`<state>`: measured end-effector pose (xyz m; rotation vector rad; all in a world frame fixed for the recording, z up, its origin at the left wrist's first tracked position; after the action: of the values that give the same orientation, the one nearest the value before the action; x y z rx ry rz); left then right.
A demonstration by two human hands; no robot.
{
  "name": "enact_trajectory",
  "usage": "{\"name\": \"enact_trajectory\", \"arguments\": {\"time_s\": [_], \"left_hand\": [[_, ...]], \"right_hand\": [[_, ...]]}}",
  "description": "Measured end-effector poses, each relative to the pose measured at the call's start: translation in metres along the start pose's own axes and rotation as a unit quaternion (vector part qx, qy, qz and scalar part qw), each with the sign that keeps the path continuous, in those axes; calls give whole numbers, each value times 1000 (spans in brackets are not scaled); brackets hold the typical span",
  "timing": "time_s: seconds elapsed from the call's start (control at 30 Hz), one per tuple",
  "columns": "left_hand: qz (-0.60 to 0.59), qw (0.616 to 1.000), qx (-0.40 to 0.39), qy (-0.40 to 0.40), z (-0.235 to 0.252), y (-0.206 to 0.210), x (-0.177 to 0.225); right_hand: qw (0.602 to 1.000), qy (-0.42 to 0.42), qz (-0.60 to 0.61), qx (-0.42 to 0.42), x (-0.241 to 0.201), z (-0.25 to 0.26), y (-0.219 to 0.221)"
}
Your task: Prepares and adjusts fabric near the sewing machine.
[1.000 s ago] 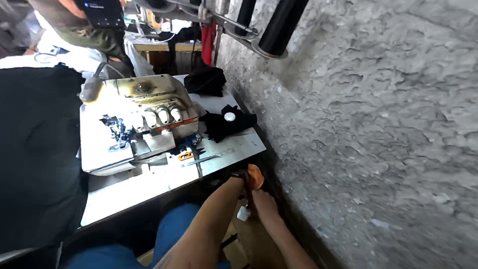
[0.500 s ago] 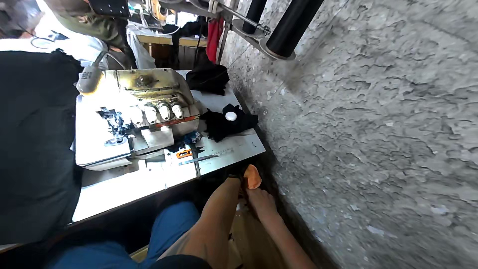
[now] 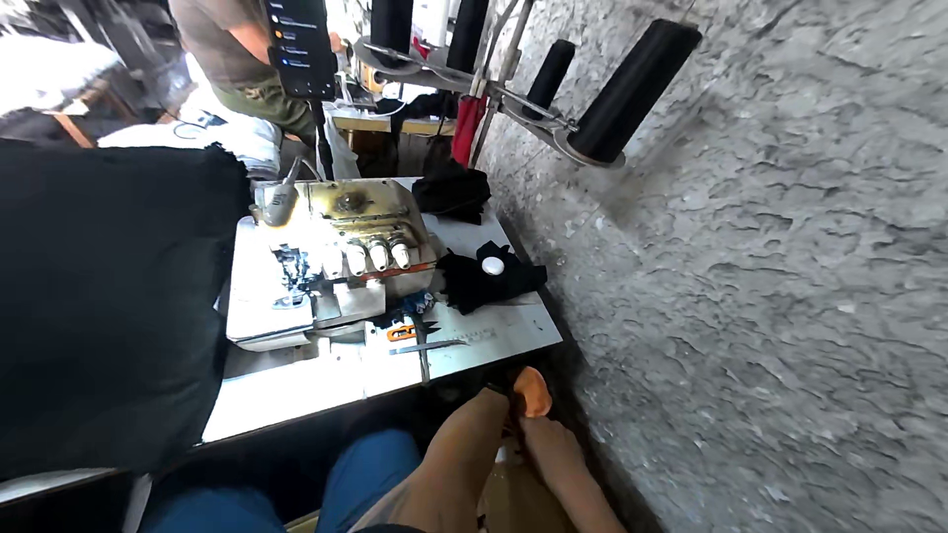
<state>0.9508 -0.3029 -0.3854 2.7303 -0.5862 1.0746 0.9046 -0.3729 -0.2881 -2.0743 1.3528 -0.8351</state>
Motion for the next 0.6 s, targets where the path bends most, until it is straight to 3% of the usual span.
{"name": "enact_trajectory", "arguments": {"time_s": [0.13, 0.23, 0.33, 0.37, 0.43, 0.53, 0.6], "left_hand": [[114, 993, -6, -32, -66, 6, 37], [114, 987, -107, 41, -7, 12, 24], [38, 996, -18, -84, -10, 12, 24], [23, 996, 0, -85, -16, 10, 24], [11, 998, -39, 50, -29, 3, 22], [31, 991, -4, -127, -57, 5, 28], [105, 990, 18, -92, -82, 6, 32]], "right_hand": [[1000, -2, 1, -10, 3, 3, 5], [1000, -11, -4, -12, 1, -4, 4], [1000, -16, -3, -5, 2, -7, 4], [1000, -19, -2, 2, 2, -6, 4], [1000, -19, -1, 4, 2, -4, 4], [1000, -23, 0, -2, 5, 4, 5], [999, -27, 3, -24, 4, 8, 7]]}}
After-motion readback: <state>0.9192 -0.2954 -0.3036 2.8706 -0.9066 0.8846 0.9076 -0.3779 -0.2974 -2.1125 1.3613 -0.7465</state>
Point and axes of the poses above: each hand's wrist, its own z-axis towards the middle knuckle, its own y-axis out of the palm, x = y × z, the point moved 8 cm from there along z, towards the middle knuckle, and after that the axes turned 7 degrees about -z, right-handed, at the moved point
